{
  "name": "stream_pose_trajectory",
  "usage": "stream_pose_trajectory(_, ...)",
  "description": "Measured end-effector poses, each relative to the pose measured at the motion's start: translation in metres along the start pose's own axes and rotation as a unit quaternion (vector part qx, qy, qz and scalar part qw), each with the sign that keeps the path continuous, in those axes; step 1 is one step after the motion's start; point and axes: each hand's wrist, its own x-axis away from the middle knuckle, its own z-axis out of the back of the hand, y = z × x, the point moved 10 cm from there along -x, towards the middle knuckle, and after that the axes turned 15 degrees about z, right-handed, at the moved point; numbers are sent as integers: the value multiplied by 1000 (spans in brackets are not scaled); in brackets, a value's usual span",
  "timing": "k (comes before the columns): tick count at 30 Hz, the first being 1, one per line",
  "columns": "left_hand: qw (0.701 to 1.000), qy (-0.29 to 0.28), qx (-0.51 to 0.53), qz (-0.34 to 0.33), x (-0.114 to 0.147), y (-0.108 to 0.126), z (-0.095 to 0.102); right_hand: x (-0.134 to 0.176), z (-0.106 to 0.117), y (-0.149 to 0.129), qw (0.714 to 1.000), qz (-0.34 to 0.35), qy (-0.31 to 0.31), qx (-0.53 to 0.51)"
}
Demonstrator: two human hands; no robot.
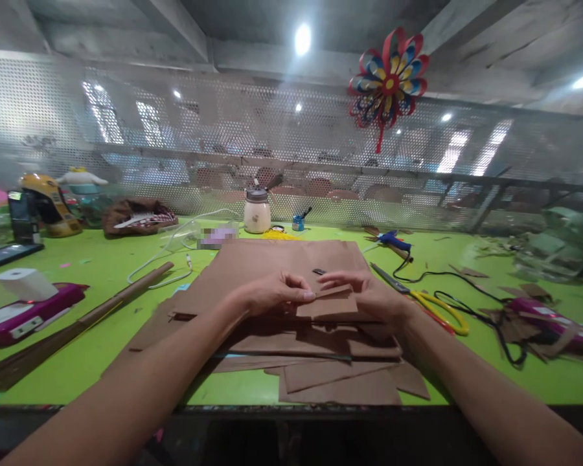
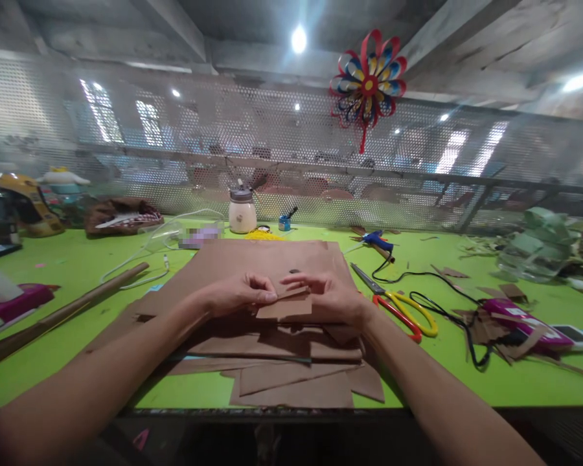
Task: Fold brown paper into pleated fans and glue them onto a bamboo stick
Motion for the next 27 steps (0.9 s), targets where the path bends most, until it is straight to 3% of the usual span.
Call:
stream_pose_trajectory(2, 999, -30, 16, 3, 1, -1, -9, -1, -10, -7, 999, 18, -24, 25)
stream_pose_trajectory(6, 996, -81, 45, -4, 3, 0, -24, -4, -14, -26, 993, 78, -12, 90)
stream_pose_trajectory(11, 985, -153, 84, 11, 4, -3, -38, -4, -10, -21, 995, 59, 13, 78)
stream_pose_trajectory(15, 984, -77, 158, 3, -7, -7, -14, -3, 13, -11, 991, 44, 59, 111)
stream_pose_trajectory(20, 976, 88, 198, -21, -17, -15, 30, -6, 9, 0, 968, -8, -30, 250)
stream_pose_trajectory(24, 988, 143, 36, -34, -17, -11, 29, -11, -11, 3, 913, 24, -131, 384)
stream_pose_trajectory(27, 972, 161, -155, -73, -16, -1, 13, -13, -14, 7, 893, 42, -139, 425)
